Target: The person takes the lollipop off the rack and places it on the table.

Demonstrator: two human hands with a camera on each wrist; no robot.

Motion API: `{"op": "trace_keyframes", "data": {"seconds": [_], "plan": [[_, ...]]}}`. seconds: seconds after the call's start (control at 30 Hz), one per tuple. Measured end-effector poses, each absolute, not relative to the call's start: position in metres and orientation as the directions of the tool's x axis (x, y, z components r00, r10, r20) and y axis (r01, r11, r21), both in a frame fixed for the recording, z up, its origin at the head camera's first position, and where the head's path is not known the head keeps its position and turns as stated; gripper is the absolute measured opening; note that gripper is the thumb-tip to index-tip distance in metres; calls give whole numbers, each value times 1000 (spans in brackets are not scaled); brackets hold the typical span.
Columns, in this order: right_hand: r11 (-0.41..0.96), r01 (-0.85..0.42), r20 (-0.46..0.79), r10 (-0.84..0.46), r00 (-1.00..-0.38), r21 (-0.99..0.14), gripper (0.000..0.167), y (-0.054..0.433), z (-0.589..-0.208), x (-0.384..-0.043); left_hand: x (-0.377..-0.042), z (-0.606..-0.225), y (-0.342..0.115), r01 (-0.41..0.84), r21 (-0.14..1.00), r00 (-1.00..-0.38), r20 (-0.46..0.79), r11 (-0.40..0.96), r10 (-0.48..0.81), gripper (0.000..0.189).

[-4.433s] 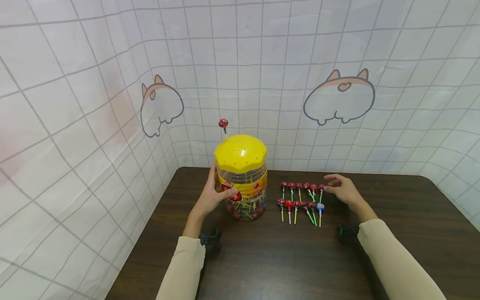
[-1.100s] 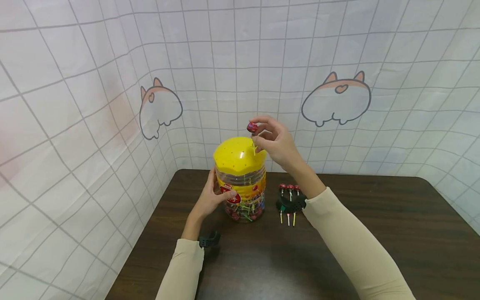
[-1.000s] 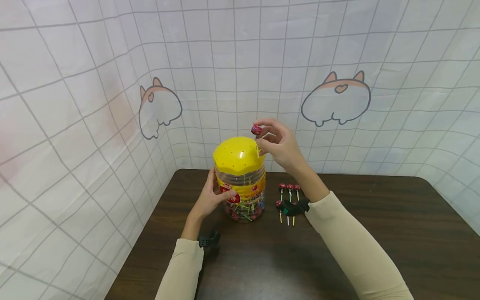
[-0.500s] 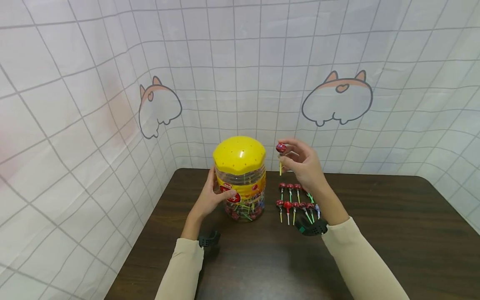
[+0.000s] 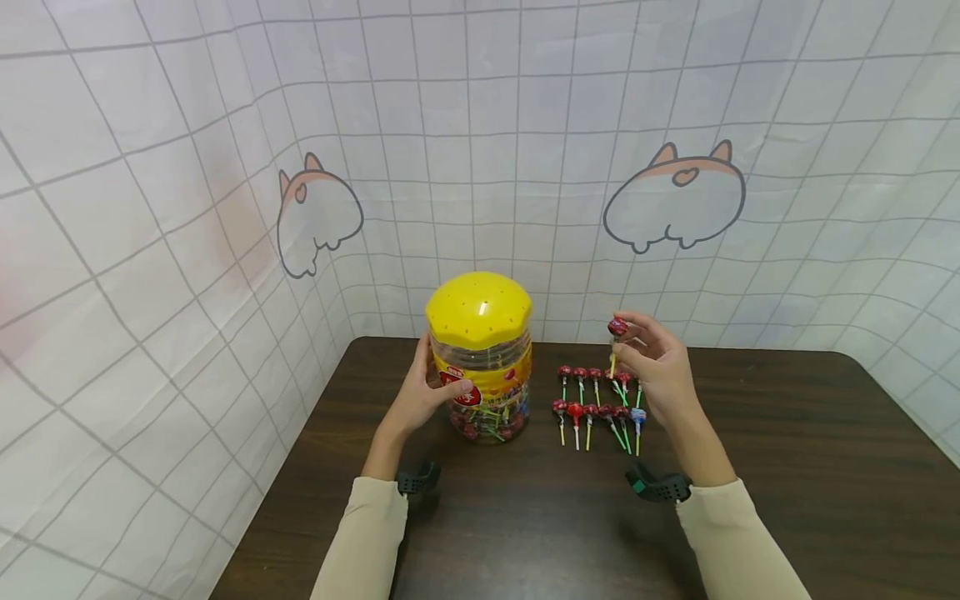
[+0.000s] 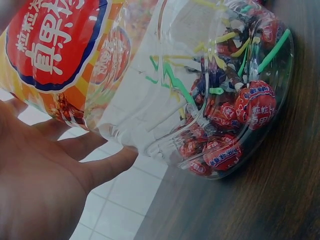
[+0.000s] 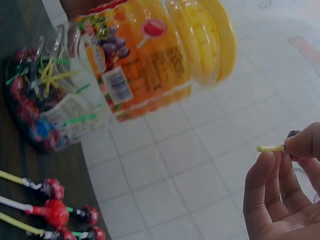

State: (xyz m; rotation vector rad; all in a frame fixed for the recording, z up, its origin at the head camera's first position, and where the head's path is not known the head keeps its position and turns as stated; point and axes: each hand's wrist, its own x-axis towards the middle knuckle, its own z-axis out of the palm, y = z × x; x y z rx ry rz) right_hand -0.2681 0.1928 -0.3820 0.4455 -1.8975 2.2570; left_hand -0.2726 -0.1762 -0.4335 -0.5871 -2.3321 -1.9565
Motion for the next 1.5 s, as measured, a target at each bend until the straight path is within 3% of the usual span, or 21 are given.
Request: {"op": "trace_keyframes", "data": {"seconds": [0.37, 0.67, 1.5], "plan": [[-212, -281, 291, -16, -957, -936, 39, 219, -404, -272, -274, -435, -178, 330, 934, -922, 288, 135, 260, 100], [-159, -274, 277, 5, -961, -949, 40, 236, -421, -276, -271, -436, -178, 324, 935, -926, 282, 142, 252, 99], [178, -105, 95, -62, -994, -978, 36, 272, -463, -289, -276, -438, -178, 338, 932, -919, 297, 129, 259, 99]]}}
